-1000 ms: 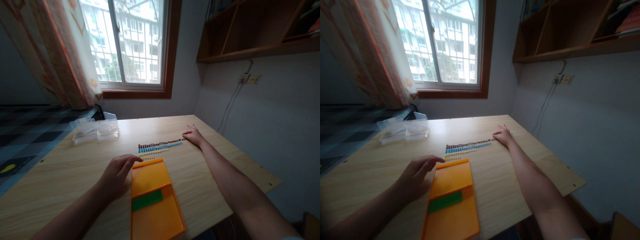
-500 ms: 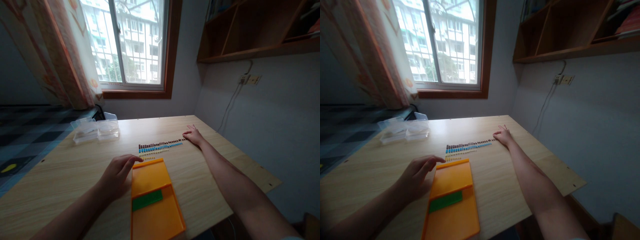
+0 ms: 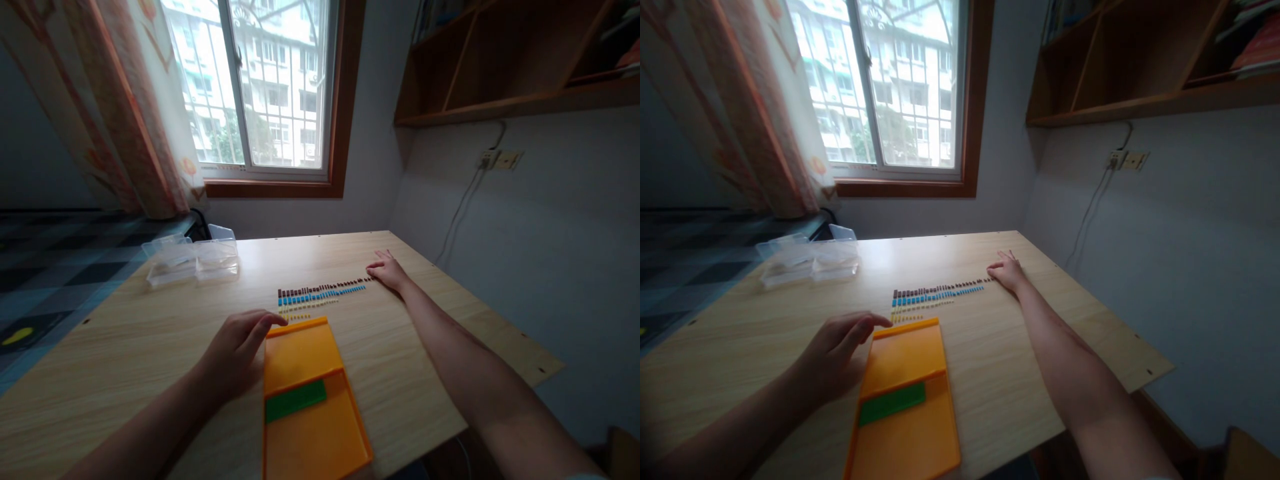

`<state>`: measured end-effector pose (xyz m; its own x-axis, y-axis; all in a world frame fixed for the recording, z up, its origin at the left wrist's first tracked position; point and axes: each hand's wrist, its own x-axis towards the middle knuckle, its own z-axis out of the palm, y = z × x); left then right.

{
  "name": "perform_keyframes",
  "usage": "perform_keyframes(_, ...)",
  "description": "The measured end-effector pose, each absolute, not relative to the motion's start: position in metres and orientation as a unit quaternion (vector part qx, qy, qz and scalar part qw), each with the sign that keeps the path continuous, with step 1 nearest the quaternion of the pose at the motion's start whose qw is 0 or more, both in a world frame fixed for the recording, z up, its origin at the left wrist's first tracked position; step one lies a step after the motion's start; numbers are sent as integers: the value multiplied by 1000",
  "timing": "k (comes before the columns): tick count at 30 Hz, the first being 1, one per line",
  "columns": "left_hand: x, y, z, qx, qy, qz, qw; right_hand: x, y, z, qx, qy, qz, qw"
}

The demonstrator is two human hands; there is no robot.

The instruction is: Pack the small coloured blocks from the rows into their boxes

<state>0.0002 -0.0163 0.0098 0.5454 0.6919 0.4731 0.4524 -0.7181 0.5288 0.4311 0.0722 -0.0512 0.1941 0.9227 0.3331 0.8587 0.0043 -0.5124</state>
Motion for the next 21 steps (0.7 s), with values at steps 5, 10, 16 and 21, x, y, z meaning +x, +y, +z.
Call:
perform_keyframes(5, 1, -20, 11, 862, 325, 335, 197, 424, 65, -41, -692, -625, 50, 357)
perform_keyframes(10, 5, -23, 14, 870, 321, 312, 206, 410, 41, -1, -636, -648, 26, 419)
perform_keyframes(16, 10, -27, 16, 904, 294, 258, 171, 359, -35, 53, -491, -753, 77, 431)
perform_keyframes(21, 12, -29, 15, 919, 271, 228, 175, 306, -93, 49, -278, -868, 265, 314)
